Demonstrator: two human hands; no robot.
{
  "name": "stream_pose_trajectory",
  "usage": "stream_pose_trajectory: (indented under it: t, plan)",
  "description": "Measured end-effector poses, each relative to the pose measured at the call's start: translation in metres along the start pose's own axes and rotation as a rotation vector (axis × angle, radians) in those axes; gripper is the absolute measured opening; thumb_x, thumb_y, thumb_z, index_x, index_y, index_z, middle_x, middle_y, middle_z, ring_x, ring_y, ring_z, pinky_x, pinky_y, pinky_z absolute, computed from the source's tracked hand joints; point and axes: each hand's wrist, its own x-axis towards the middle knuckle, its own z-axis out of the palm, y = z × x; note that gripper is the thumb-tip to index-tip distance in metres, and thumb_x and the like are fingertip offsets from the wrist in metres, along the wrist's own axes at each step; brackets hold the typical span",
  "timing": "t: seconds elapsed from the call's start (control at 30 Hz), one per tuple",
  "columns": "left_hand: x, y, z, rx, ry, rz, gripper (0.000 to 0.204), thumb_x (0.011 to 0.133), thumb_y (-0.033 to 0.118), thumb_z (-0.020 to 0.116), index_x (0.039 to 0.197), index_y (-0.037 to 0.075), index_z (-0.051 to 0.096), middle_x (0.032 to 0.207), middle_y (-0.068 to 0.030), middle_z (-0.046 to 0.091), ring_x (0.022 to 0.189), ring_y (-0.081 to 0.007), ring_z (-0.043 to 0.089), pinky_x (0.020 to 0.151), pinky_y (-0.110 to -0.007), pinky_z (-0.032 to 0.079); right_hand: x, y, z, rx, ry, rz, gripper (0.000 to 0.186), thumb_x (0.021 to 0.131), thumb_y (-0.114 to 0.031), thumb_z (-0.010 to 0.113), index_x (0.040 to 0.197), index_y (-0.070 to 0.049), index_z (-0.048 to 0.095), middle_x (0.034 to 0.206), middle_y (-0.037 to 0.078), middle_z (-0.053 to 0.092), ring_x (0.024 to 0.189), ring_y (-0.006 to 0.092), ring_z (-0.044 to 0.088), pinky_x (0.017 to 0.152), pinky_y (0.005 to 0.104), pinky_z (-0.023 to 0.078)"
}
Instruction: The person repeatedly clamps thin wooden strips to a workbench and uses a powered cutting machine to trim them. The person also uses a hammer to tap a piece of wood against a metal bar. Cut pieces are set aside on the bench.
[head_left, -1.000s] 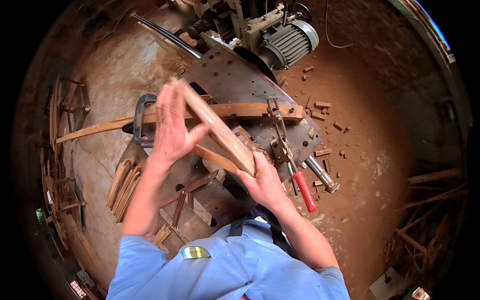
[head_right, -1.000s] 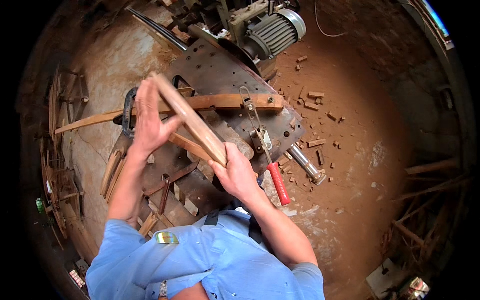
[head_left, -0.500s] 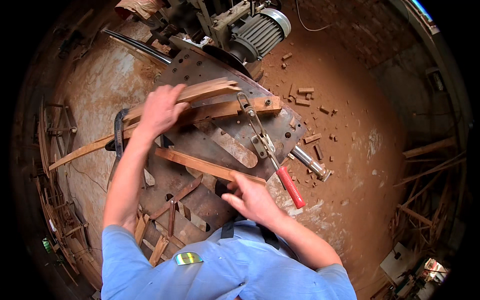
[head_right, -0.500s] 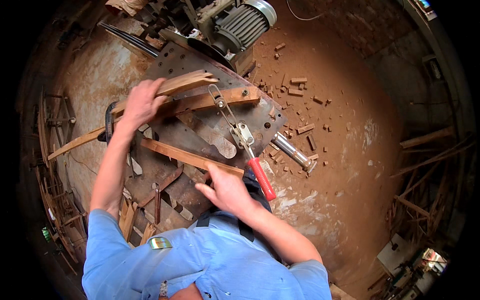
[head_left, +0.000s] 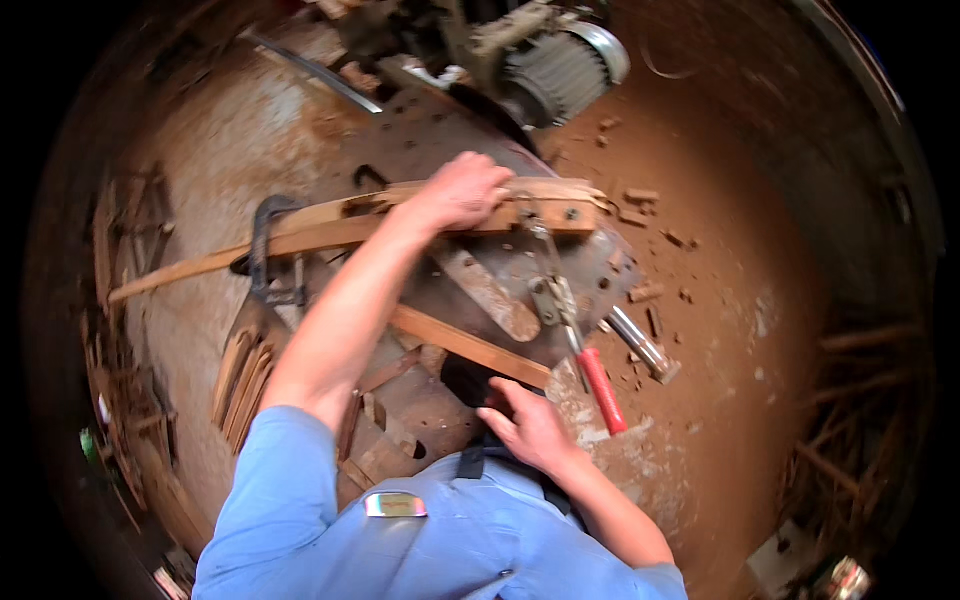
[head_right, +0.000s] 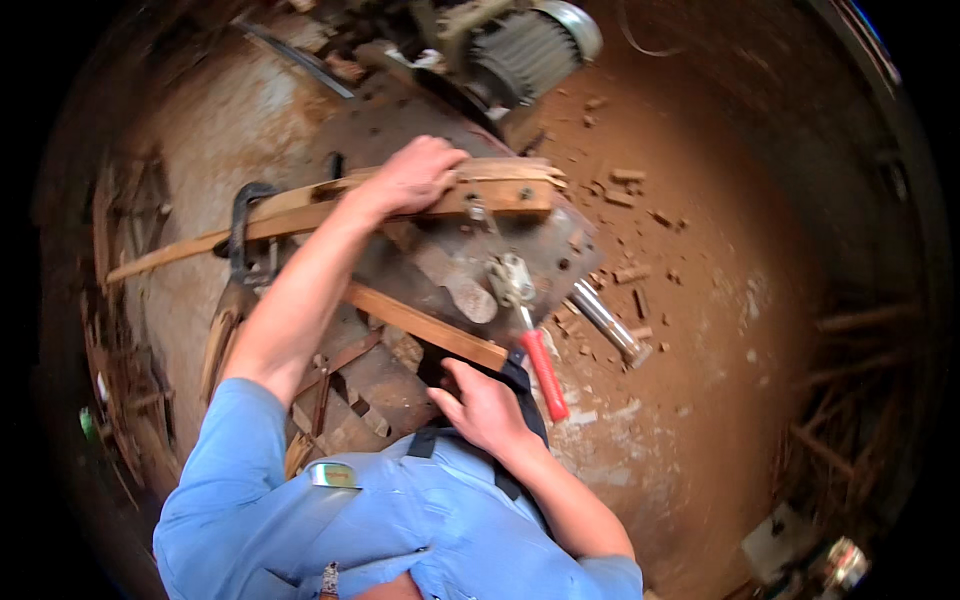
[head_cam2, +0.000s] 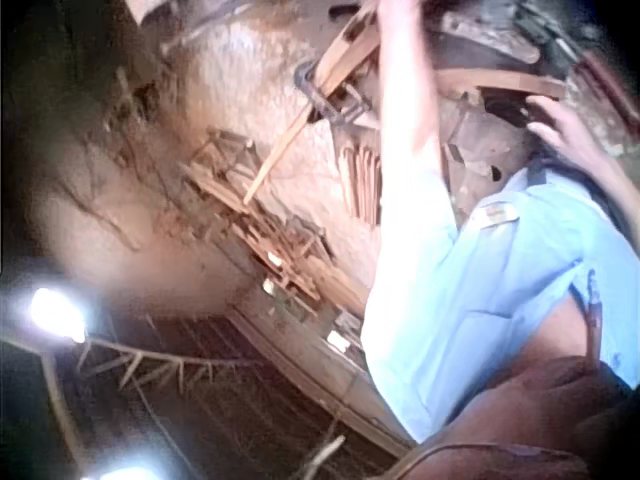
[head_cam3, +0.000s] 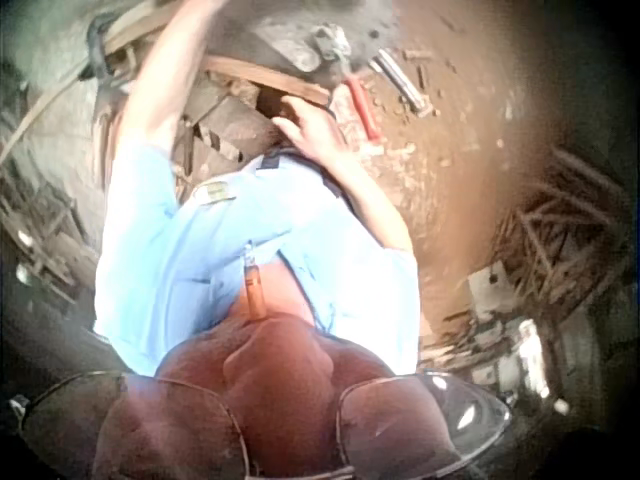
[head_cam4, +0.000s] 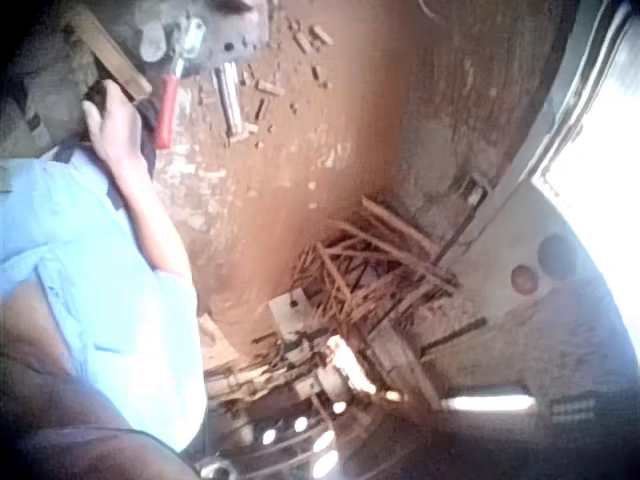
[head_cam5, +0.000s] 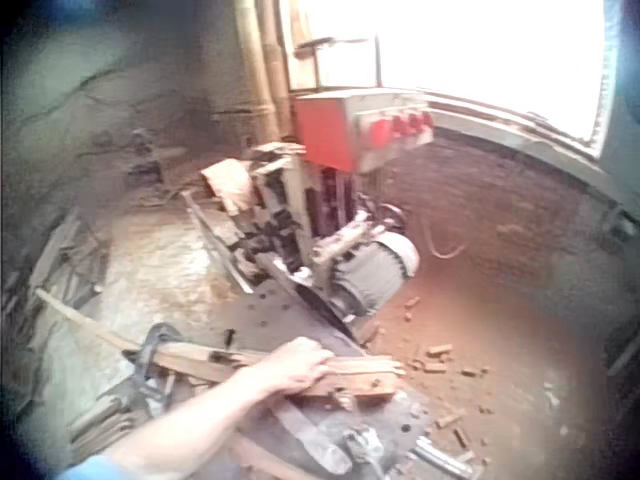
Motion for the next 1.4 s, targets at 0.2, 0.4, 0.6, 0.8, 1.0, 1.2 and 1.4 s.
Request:
stream_pose_trajectory:
  t: [0.2,0.4,0.6,0.8,1.0,1.2,1.4]
  plan:
    - [0.011,0.017,0.008,-0.033,-0.016,-0.158,0.026,0.092,0.022,0.06,0.115,0.012,0.068,0.108,-0.0135,0.062,0.108,-0.034,0.055,0.096,-0.043,0.045,0.001,0.006,0.01,0.021,-0.053,0.043,0.043,0.088,-0.025,0.072,0.121,-0.001,0.059,0.096,0.018,0.07,0.088,0.0322,0.07,0.077,0.0382,0.056]
    - [0.02,-0.001,0.035,-0.199,0.042,-0.183,0.024,0.091,0.024,0.061,0.111,0.015,0.072,0.105,-0.0121,0.064,0.108,-0.0325,0.057,0.094,-0.042,0.047,0.004,0.007,0.013,0.015,-0.09,0.087,0.044,0.088,-0.024,0.072,0.121,0.001,0.059,0.098,0.019,0.071,0.09,0.0337,0.07,0.078,0.0386,0.056]
    - [0.017,-0.01,0.03,-0.23,0.021,-0.227,0.023,0.092,0.025,0.06,0.109,0.015,0.073,0.105,-0.0115,0.065,0.107,-0.0316,0.058,0.093,-0.042,0.048,0.005,0.013,0.013,0.044,-0.089,0.142,0.043,0.089,-0.024,0.071,0.122,0.001,0.059,0.1,0.019,0.071,0.092,0.032,0.071,0.08,0.0379,0.056]
    - [0.013,-0.027,0.036,-0.125,0.065,-0.112,0.022,0.09,0.025,0.061,0.106,0.016,0.074,0.098,-0.0121,0.066,0.101,-0.0325,0.06,0.088,-0.042,0.049,-0.006,0.003,0.005,-0.019,-0.155,0.174,0.042,0.092,-0.023,0.068,0.125,0.001,0.057,0.105,0.019,0.071,0.099,0.0289,0.07,0.085,0.0364,0.055]
    - [-0.032,0.015,0.003,-0.025,0.218,0.137,0.067,0.075,0.034,0.077,0.128,-0.001,0.056,0.12,-0.0173,0.058,0.113,-0.035,0.053,0.099,-0.042,0.044,-0.021,0.041,0.01,0.058,-0.171,0.321,0.043,0.093,-0.038,0.061,0.099,0.004,0.067,0.088,0.025,0.067,0.086,0.0407,0.067,0.076,0.0452,0.053]
    - [-0.034,0.018,0.012,0.123,0.281,0.117,0.08,0.061,0.029,0.086,0.128,-0.001,0.055,0.118,-0.0145,0.058,0.11,-0.0319,0.055,0.097,-0.041,0.046,-0.002,0.053,0.011,0.056,-0.163,0.566,0.053,0.093,-0.044,0.06,0.104,0.008,0.065,0.095,0.029,0.067,0.094,0.042,0.066,0.084,0.0446,0.051]
    - [-0.031,0.017,0.016,0.16,0.34,0.142,0.075,0.06,0.03,0.085,0.124,-0.001,0.059,0.114,-0.0148,0.061,0.103,-0.0315,0.059,0.092,-0.041,0.05,0.013,0.095,0.045,0.675,0.048,0.346,0.049,0.093,-0.023,0.066,0.132,0.004,0.051,0.127,0.014,0.061,0.118,0.0233,0.056,0.104,0.0338,0.041]
